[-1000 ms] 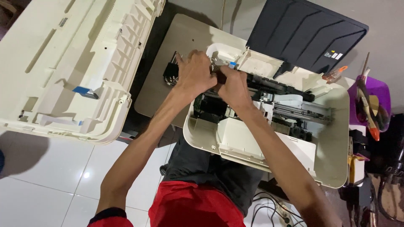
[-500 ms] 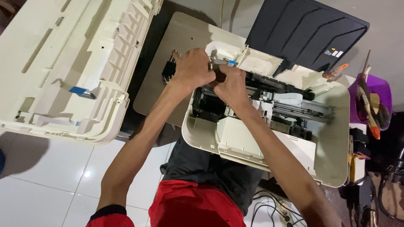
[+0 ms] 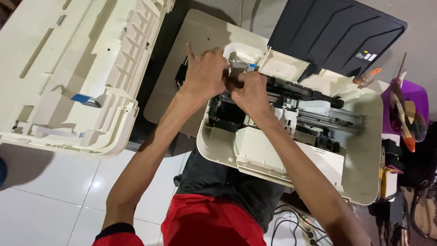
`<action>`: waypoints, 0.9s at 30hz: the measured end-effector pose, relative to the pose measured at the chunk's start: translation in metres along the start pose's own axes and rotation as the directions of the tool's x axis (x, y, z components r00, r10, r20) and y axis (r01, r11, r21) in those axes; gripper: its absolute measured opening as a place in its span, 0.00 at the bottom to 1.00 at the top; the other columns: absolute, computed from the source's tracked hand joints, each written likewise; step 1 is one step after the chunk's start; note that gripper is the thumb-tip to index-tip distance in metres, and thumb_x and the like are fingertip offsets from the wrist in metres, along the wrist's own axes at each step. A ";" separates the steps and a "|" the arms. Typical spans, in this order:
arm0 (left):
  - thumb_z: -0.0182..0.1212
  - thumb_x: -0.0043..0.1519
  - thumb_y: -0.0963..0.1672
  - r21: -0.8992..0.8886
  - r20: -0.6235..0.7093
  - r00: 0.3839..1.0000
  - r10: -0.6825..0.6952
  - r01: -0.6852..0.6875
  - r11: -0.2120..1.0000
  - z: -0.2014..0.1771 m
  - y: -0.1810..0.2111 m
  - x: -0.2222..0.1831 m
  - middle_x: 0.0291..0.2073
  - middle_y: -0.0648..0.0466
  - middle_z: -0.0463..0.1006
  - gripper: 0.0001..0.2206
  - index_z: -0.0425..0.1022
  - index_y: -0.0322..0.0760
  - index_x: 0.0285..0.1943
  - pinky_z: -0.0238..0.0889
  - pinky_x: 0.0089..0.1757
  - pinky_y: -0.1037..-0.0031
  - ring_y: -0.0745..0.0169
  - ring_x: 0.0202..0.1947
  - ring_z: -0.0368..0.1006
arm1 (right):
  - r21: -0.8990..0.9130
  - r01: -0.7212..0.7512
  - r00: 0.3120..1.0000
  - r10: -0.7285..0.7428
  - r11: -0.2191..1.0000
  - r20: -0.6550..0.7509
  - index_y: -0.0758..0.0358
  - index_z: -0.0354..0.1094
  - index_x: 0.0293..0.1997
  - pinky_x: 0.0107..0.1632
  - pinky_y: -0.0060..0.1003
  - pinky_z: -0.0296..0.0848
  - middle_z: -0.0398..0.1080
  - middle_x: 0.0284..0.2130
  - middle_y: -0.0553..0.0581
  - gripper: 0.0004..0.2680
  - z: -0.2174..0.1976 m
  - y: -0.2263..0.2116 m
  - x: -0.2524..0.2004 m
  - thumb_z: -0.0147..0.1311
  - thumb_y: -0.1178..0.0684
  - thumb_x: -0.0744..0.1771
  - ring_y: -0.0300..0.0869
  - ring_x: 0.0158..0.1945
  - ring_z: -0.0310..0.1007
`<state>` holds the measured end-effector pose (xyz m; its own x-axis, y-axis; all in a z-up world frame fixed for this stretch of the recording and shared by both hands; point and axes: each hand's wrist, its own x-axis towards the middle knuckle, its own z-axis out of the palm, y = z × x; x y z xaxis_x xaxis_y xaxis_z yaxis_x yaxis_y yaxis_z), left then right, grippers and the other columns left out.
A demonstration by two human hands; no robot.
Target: Reconnecting internal wiring and ribbon cables inside a disassembled printer.
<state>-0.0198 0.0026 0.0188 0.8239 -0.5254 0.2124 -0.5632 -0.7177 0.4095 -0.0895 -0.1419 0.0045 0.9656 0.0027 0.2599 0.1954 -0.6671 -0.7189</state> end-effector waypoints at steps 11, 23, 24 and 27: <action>0.70 0.48 0.39 0.121 -0.020 0.996 0.093 -0.089 0.989 -0.008 0.005 -0.011 0.42 0.45 0.75 0.05 0.81 0.36 0.31 0.42 0.57 0.18 0.39 0.42 0.77 | -0.079 -0.038 0.999 0.040 0.996 0.017 0.51 0.41 0.20 0.29 0.36 0.41 0.40 0.17 0.41 0.12 0.002 0.030 0.001 0.46 0.62 0.57 0.34 0.24 0.36; 0.72 0.43 0.36 0.362 -0.182 0.907 0.379 -0.296 0.884 -0.017 0.008 -0.016 0.60 0.47 0.74 0.10 0.82 0.48 0.24 0.38 0.62 0.22 0.38 0.71 0.58 | -0.001 -0.050 0.997 0.050 0.999 0.063 0.58 0.63 0.23 0.31 0.32 0.58 0.63 0.20 0.45 0.05 -0.014 0.009 0.002 0.53 0.61 0.60 0.32 0.27 0.57; 0.72 0.42 0.36 0.395 -0.177 0.898 0.403 -0.310 0.865 -0.017 0.010 -0.016 0.57 0.47 0.78 0.10 0.80 0.46 0.22 0.39 0.62 0.22 0.42 0.72 0.59 | 0.027 -0.095 0.990 0.092 0.995 0.107 0.58 0.80 0.28 0.35 0.30 0.68 0.79 0.24 0.47 0.05 -0.019 0.002 0.004 0.55 0.59 0.61 0.31 0.29 0.69; 0.77 0.39 0.41 0.481 -0.111 0.898 0.426 -0.327 0.814 -0.012 0.008 -0.013 0.53 0.52 0.77 0.10 0.81 0.49 0.24 0.41 0.61 0.24 0.47 0.72 0.58 | 0.153 -0.338 0.937 0.316 0.929 0.148 0.59 0.72 0.22 0.32 0.28 0.61 0.67 0.18 0.42 0.04 -0.029 -0.013 0.006 0.59 0.61 0.60 0.30 0.27 0.61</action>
<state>-0.0339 0.0096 0.0300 0.5066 -0.7266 0.4641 -0.7574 -0.6323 -0.1631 -0.0913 -0.1549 0.0340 0.9920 -0.0978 -0.0794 -0.1183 -0.5062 -0.8542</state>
